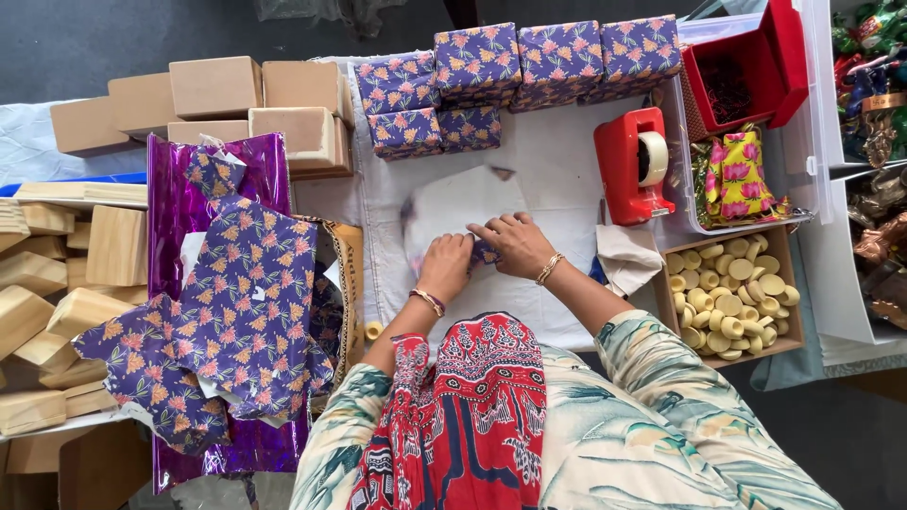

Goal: The person wraps small wooden blocks in floral-patterned paper, using scissors to trim the edges and tape to secure the wrapping. They also wipe the wooden blocks with a cloth before wrapping them.

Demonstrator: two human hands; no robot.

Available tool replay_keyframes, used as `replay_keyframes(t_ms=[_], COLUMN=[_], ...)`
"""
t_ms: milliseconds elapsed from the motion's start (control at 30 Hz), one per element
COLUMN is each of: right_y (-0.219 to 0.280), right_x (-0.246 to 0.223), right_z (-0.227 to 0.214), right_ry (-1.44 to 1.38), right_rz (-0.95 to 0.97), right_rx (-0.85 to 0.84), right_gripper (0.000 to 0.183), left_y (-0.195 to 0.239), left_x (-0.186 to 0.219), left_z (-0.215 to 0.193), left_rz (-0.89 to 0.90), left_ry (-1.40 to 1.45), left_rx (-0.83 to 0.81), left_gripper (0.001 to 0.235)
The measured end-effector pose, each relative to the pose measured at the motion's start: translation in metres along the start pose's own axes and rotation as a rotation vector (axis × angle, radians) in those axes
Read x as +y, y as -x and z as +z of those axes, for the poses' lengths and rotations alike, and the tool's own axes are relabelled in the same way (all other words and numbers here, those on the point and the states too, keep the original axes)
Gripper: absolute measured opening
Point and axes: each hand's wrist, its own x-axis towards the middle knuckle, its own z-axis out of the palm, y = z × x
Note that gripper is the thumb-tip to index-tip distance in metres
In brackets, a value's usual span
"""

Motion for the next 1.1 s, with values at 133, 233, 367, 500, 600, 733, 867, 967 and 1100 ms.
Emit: replay_keyframes(t_ms=[133, 233, 367, 500, 600, 733, 867, 967, 1100], right_y=[-0.003, -0.002, -0.001, -0.002, -0.005, -0.004, -0.004, -0.009, -0.012], right_x=[-0.01, -0.012, -0.007, -0.015, -0.019, -0.02, -0.018, -0.014, -0.012], right_z=[-0.017, -0.011, 0.013, 0.02, 0.02, 0.019, 0.018, 0.022, 0.018], right_ry=[-0.02, 0.008, 0.092, 0.146, 0.192, 0.109, 0.01, 0.037, 0.011], right_rz=[0.06, 0.061, -0.019, -0.065, -0.092, -0.071, -0.06, -0.034, -0.016], right_rx=[-0.127, -0.177, -0.117, -0.064, -0.073, -0.085, -0.077, -0.119, -0.167], right_gripper=[0.098, 0.086, 0.047, 0.038, 0.042, 0.035, 0.038, 0.039, 0.046], left_y=[0.002, 0.002, -0.01, -0.041, -0.057, -0.071, -0.082, -0.092, -0.076], left_x=[-0.006, -0.014, -0.044, -0.076, -0.08, -0.095, -0.078, -0.065, -0.045], left_z=[0.02, 0.02, 0.02, -0.009, -0.025, -0.005, -0.026, -0.03, -0.026], left_rz=[-0.02, -0.065, -0.213, -0.324, -0.503, -0.515, -0.393, -0.322, -0.225], left_ry=[-0.074, 0.008, 0.036, 0.007, -0.087, 0.005, 0.01, -0.067, -0.194], left_rx=[-0.031, -0.072, 0.232, 0.428, 0.103, -0.013, 0.009, 0.066, 0.38], left_gripper=[0.064, 0.063, 0.058, 0.064, 0.055, 0.012, 0.009, 0.009, 0.01])
